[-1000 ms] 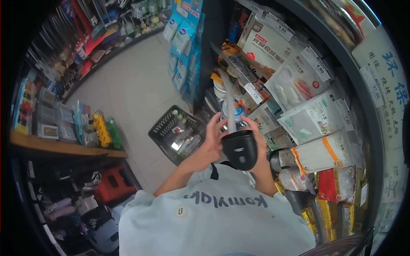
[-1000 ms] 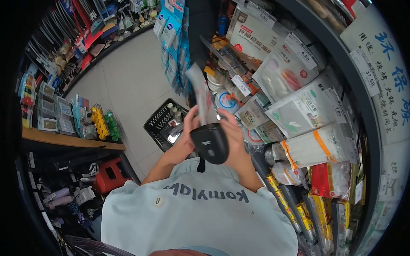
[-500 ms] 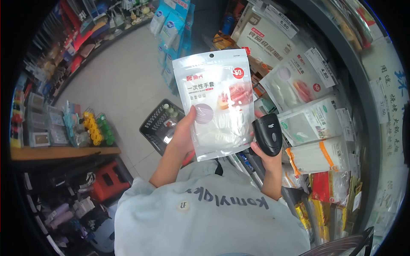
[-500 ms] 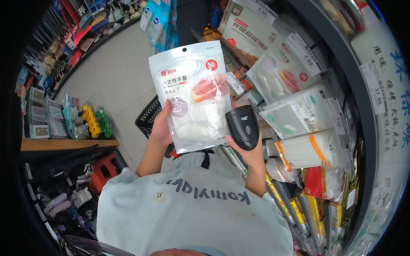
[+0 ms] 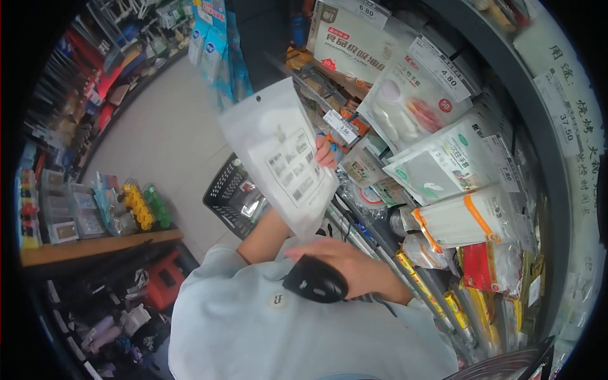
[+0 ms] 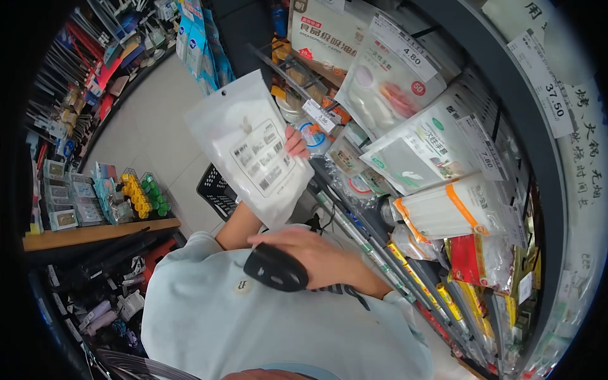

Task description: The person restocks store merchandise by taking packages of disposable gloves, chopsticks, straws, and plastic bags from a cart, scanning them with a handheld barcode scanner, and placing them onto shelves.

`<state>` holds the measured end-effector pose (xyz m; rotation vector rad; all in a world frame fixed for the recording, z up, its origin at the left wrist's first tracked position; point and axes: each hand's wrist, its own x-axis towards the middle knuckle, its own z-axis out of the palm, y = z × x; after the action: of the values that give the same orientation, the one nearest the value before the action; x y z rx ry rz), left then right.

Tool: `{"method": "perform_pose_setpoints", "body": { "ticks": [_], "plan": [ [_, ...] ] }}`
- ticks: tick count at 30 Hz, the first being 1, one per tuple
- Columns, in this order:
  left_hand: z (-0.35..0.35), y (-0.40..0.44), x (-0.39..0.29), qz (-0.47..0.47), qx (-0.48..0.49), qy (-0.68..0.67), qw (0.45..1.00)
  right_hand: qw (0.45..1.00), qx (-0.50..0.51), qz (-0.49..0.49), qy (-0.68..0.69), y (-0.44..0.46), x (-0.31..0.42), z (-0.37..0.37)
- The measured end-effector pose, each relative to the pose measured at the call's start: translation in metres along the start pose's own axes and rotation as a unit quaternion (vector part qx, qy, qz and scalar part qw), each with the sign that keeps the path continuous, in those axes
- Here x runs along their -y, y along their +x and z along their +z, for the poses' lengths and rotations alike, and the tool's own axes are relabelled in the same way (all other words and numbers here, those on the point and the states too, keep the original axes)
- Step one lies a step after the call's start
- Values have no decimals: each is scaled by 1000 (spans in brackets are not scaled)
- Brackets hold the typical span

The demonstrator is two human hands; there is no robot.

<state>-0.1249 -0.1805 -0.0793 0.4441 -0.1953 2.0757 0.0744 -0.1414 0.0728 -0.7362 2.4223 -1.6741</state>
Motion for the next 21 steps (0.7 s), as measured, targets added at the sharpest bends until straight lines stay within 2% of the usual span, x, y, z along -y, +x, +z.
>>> {"method": "perform_pose_setpoints", "body": {
  "ticks": [2, 4, 5, 6, 8, 9, 11, 12, 14, 19, 21],
  "plan": [
    [23, 13, 3, -6, -26, -101, 995, 999, 27, -31, 20, -5, -1, 4],
    [38, 26, 1, -23, 7, -106, 994, 971, 66, 148, 176, -12, 2, 0],
    [43, 30, 0, -44, 44, -115, 991, 985, -27, 89, 142, -13, 0, -3],
    [46, 33, 0, -40, 43, -112, 992, 985, -23, 87, 144, -19, -1, -4],
    [52, 37, 1, -69, 55, -118, 989, 966, -155, 156, 137, -33, -2, -8],
    [58, 38, -1, -81, 50, -104, 990, 966, -152, 155, 138, -38, -6, -11],
    [61, 41, 0, -84, 63, -87, 991, 971, -217, 104, 12, -45, -14, -15],
    [62, 42, 0, -88, 76, -71, 991, 971, -216, 104, 12, -45, -13, -17],
    [67, 43, 3, -84, 65, -63, 992, 937, -253, 193, 146, -42, -12, -17],
    [51, 48, 6, -96, 77, -40, 992, 943, -264, 171, 111, -37, -15, -18],
    [48, 46, 9, -100, 48, -10, 994, 941, -272, 163, 115, -35, -14, -19]
  ]
}}
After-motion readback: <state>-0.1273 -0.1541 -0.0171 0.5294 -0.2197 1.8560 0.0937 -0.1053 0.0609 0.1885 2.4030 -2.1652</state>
